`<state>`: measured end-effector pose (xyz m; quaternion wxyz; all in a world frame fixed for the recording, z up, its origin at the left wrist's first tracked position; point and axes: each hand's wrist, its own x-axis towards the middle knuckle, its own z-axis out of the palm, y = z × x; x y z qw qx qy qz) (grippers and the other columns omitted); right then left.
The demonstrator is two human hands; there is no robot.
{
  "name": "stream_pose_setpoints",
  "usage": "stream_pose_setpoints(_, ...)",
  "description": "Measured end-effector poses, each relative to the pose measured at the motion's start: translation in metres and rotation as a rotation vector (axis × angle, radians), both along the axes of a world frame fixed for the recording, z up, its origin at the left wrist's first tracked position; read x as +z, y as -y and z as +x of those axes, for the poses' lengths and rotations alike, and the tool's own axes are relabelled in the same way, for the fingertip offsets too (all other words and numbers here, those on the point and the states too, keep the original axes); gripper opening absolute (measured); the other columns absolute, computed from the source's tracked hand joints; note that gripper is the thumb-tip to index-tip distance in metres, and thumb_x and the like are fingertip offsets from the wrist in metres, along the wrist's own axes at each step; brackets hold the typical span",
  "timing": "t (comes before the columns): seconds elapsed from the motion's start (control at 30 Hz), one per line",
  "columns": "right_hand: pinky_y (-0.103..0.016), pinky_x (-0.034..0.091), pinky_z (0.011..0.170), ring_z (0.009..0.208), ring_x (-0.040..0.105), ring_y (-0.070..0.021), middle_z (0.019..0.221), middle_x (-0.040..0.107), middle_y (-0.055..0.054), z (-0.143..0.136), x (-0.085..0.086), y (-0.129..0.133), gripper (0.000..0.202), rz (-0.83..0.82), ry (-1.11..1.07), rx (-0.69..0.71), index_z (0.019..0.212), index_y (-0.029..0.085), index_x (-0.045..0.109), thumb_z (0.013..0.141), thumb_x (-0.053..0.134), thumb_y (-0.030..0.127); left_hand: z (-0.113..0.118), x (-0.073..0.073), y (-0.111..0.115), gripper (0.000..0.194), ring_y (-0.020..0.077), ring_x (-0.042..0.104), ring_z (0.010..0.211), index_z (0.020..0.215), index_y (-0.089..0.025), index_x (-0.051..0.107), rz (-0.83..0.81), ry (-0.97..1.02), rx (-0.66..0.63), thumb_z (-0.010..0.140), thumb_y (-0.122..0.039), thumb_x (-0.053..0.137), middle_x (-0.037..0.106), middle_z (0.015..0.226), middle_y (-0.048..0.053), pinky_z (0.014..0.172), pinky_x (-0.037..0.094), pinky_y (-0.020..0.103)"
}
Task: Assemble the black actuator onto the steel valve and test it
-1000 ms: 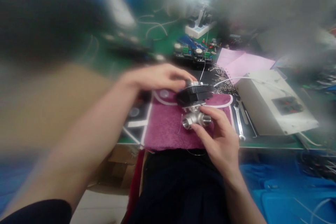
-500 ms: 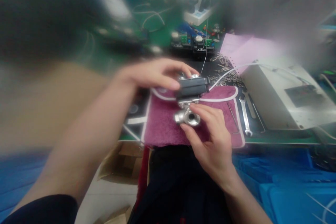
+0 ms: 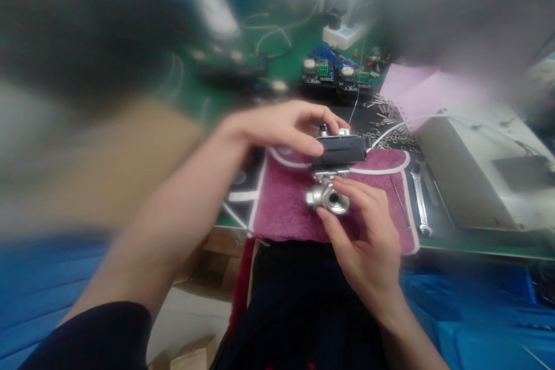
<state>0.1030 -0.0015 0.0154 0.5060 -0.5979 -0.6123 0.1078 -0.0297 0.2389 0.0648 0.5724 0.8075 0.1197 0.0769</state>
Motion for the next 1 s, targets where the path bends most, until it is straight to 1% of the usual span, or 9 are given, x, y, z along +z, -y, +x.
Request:
stream_pose_setpoints(0.27, -0.049, 0.051, 0.107, 0.121, 0.064, -0.0258, 0.127, 0.07, -0.007, -0.0039, -0.0002, 0.003, 0.043, 0.012, 0.025, -0.024, 0.129, 0.026, 0.064, 0.089, 0.076, 0.016, -0.001, 0.0032, 0.0046, 0.059, 0.0328, 0.063, 0.133, 0.107, -0.027, 0.075, 0.041, -0.002, 0.025, 0.06, -0.062, 0.088, 0.066, 0.144, 0.005, 0.108, 0.051, 0.044)
stream_pose_setpoints(0.43, -0.049, 0.051, 0.106, 0.121, 0.064, -0.0261, 0.126, 0.071, -0.008, -0.0063, 0.0012, 0.0022, 0.04, 0.01, 0.058, -0.034, 0.128, 0.026, 0.064, 0.09, 0.075, 0.015, -0.0016, 0.0016, 0.0034, 0.055, 0.0324, 0.061, 0.136, 0.109, -0.028, 0.075, -0.005, 0.023, -0.017, 0.062, -0.054, 0.089, 0.063, 0.148, 0.003, 0.111, 0.05, 0.044)
stream_pose_setpoints(0.57, -0.049, 0.052, 0.105, 0.12, 0.064, -0.0263, 0.124, 0.071, -0.008, -0.0065, 0.0009, 0.0018, 0.038, 0.02, 0.072, -0.043, 0.126, 0.026, 0.065, 0.091, 0.074, 0.016, -0.0008, -0.0001, 0.0023, 0.058, 0.0335, 0.061, 0.136, 0.109, -0.029, 0.076, -0.019, 0.022, -0.005, 0.059, -0.054, 0.091, 0.064, 0.147, 0.004, 0.111, 0.051, 0.045)
stream_pose_setpoints(0.8, -0.05, 0.052, 0.105, 0.12, 0.065, -0.0271, 0.125, 0.071, -0.009, -0.0036, 0.0002, 0.0027, 0.038, 0.009, 0.061, -0.039, 0.127, 0.026, 0.065, 0.091, 0.073, 0.018, -0.0004, 0.0003, 0.0029, 0.058, 0.0318, 0.065, 0.129, 0.107, -0.028, 0.076, 0.082, 0.008, 0.039, 0.061, -0.061, 0.087, 0.068, 0.141, 0.004, 0.107, 0.053, 0.042)
stream_pose_setpoints(1.0, -0.048, 0.052, 0.106, 0.119, 0.065, -0.0254, 0.125, 0.07, -0.008, 0.0013, -0.001, 0.0034, 0.041, 0.017, 0.012, -0.037, 0.127, 0.026, 0.064, 0.09, 0.076, 0.016, 0.0017, 0.0054, 0.0072, 0.048, 0.0315, 0.066, 0.127, 0.11, -0.028, 0.076, 0.07, 0.023, 0.024, 0.068, -0.049, 0.086, 0.07, 0.137, 0.002, 0.108, 0.051, 0.043)
